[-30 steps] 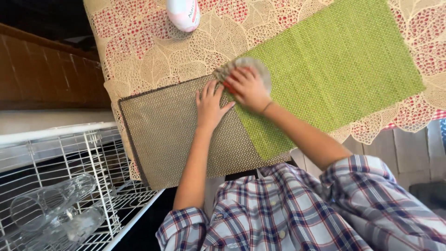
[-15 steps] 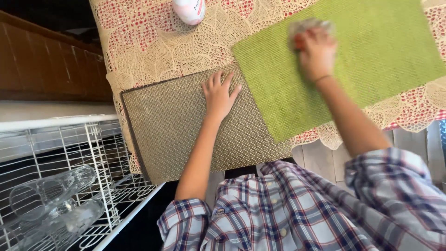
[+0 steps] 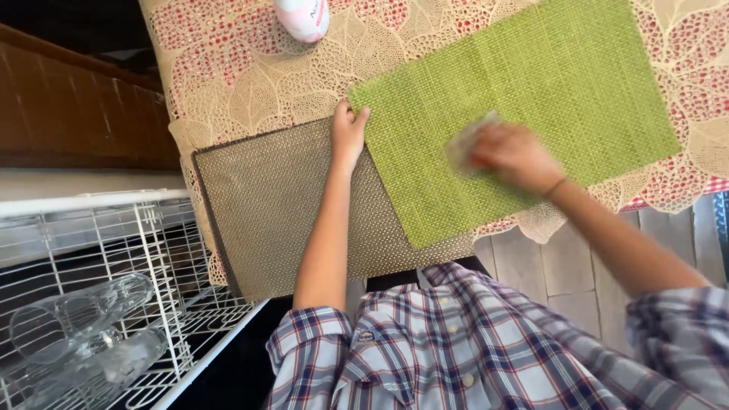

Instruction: The recorder is cleaning and organizing several placemats on a table using a spray bottle and a cloth.

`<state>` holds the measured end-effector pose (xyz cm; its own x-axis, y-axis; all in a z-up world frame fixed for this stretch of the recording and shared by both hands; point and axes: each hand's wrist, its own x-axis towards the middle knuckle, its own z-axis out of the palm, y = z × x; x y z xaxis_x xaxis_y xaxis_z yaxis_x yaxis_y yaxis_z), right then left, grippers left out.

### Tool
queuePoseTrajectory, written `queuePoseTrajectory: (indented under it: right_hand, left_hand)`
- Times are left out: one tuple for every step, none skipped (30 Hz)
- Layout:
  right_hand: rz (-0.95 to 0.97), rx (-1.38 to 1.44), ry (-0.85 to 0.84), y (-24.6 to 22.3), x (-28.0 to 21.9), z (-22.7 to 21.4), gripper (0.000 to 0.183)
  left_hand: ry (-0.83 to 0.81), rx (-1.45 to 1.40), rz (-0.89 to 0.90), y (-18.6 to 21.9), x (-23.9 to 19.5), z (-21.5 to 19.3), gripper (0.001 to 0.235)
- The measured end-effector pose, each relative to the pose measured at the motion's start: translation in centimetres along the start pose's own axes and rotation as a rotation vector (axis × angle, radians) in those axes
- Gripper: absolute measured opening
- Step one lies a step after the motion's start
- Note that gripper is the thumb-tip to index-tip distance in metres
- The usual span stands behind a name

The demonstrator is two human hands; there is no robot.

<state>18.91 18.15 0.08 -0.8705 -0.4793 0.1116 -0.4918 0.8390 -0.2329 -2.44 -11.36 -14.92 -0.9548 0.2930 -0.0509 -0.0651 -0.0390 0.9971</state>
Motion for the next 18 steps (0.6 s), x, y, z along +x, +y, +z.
queuePoseTrajectory:
  right_hand:
    - [0.224,-0.120,0.027,2.4,-0.7,-0.7,0.030]
    - [0.448,-0.244,0.050,4.8,-1.7,-1.5,0.025]
    - [0.443,-0.244,0.047,7.7,-1.7,-0.5,0.025]
    - [0.463,-0.343,0.282,10.4,-1.9,0.6,0.028]
    - [0.482,-0.441,0.518,13.1,-2.1,1.7,0.031]
    - [0.482,-0.440,0.520,13.6,0.0,2.9,0.031]
    - [0.514,-0.356,0.538,14.2,2.2,4.0,0.033]
    - [0.547,-0.273,0.558,14.9,4.3,5.0,0.036]
    - [0.549,-0.273,0.563,11.9,7.4,3.6,0.036]
    - [0.535,-0.099,0.429,8.7,10.5,2.2,0.026]
    - [0.518,0.072,0.293,5.6,13.5,0.8,0.019]
    - [0.522,0.074,0.296,3.0,14.7,2.7,0.019]
    - [0.388,0.030,0.303,0.4,15.9,4.5,0.020]
    - [0.254,-0.017,0.312,-2.0,17.4,6.2,0.024]
    - [0.257,-0.018,0.317,-4.0,16.7,7.1,0.024]
    - [0.164,0.006,0.261,-5.8,16.0,8.0,0.042]
    - [0.071,0.029,0.204,-7.7,15.2,8.9,0.063]
    - [0.074,0.027,0.202,-8.4,13.1,8.5,0.063]
  left_hand:
    - [0.025,0.160,-0.024,-0.6,0.3,-0.3,0.024]
    - [0.049,0.317,-0.051,-1.4,0.4,-0.3,0.025]
    - [0.054,0.315,-0.053,1.3,0.1,0.1,0.025]
    - [0.028,0.405,-0.190,4.0,-0.4,0.5,0.030]
    - [0.001,0.494,-0.326,6.7,-0.9,0.9,0.036]
    - [0.002,0.496,-0.325,6.5,-0.8,0.8,0.036]
    - [0.001,0.366,-0.183,6.4,-0.7,0.7,0.051]
    - [-0.004,0.237,-0.039,6.3,-0.4,0.7,0.067]
    - [-0.006,0.240,-0.035,6.0,0.2,0.5,0.067]
    - [-0.024,0.293,-0.021,5.6,0.6,0.3,0.074]
    - [-0.041,0.347,-0.007,5.2,1.1,0.2,0.082]
    - [-0.044,0.350,-0.006,5.6,1.2,0.3,0.082]
    - [-0.065,0.263,-0.058,6.1,1.4,0.4,0.082]
    - [-0.086,0.177,-0.106,6.7,1.7,0.5,0.083]
    - [-0.090,0.180,-0.103,6.2,1.9,0.2,0.083]
    - [-0.063,0.138,-0.132,5.7,2.2,0.1,0.081]
    - [-0.036,0.096,-0.162,5.1,2.5,-0.1,0.080]
    - [-0.039,0.094,-0.163,5.0,2.5,-0.1,0.080]
